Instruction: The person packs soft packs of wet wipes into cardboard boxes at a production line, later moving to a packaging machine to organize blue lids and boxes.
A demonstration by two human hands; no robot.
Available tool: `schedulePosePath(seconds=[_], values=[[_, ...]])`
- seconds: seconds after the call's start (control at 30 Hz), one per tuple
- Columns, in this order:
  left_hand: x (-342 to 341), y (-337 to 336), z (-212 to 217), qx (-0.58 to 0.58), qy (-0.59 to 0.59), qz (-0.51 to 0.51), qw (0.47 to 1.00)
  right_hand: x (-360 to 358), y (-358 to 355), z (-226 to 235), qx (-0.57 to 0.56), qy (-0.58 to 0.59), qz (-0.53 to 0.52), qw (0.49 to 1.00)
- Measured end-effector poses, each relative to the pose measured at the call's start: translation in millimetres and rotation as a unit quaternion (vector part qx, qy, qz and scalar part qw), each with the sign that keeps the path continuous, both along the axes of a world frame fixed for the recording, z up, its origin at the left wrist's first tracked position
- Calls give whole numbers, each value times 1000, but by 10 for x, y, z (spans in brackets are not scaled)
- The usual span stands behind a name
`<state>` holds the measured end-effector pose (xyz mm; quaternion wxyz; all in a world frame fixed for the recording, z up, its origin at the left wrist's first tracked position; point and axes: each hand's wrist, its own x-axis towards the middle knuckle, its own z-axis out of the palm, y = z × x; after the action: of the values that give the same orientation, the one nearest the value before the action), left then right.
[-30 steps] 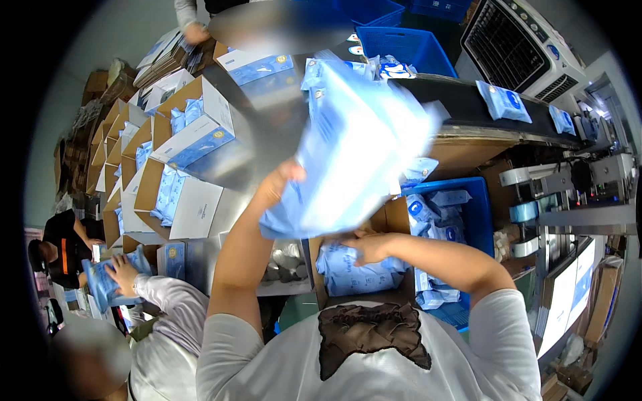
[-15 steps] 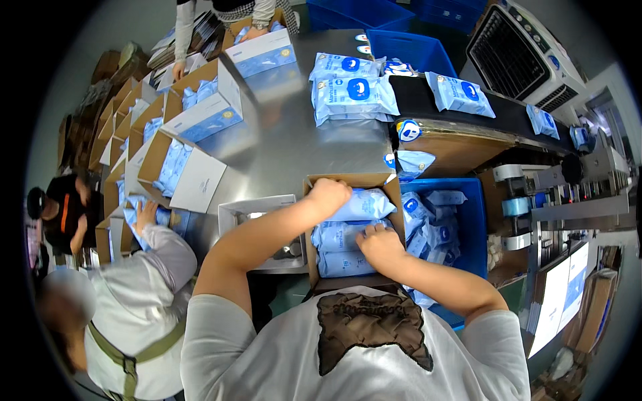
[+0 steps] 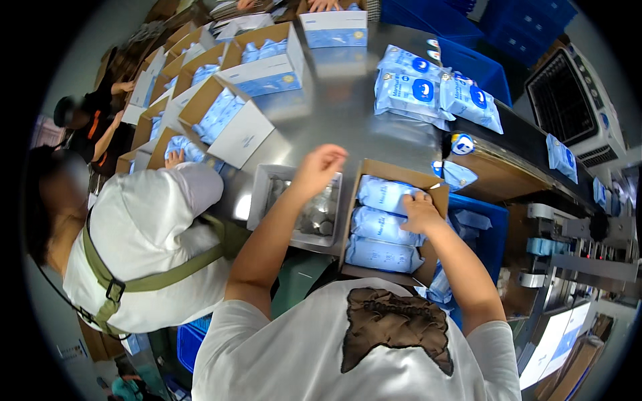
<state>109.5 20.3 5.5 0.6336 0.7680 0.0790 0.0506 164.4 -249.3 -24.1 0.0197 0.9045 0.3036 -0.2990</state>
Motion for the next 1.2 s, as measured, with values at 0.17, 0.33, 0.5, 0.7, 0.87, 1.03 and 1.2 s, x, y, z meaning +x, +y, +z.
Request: schedulePosePath(seconds=[0.17,0.33,0.5,0.7,0.87,1.03,1.2], values=[[-853,505,-1097,261,169,-9,950,-44,30,-48,54,-15,0,998],[-964,2,-1354,417,123,-6,900,-374,-125,393,356,58,-23,932],[-975,167,-1718,306,174,19,936,-529,-139,442,374,59,-33,925],[-1042,114,-601,-261,129,127,948,-644,184,430,506,199,-159,824],[-1094,-311,-27,-224,43,-9,974,-908,684,476,553,378,-210,712],[-1181,255,-844,46,151,135,978,-622,182,346,501,95,-165,844],[-1180,108,-1089,400,356,-58,843,-755,-48,296,351,-73,-19,933]])
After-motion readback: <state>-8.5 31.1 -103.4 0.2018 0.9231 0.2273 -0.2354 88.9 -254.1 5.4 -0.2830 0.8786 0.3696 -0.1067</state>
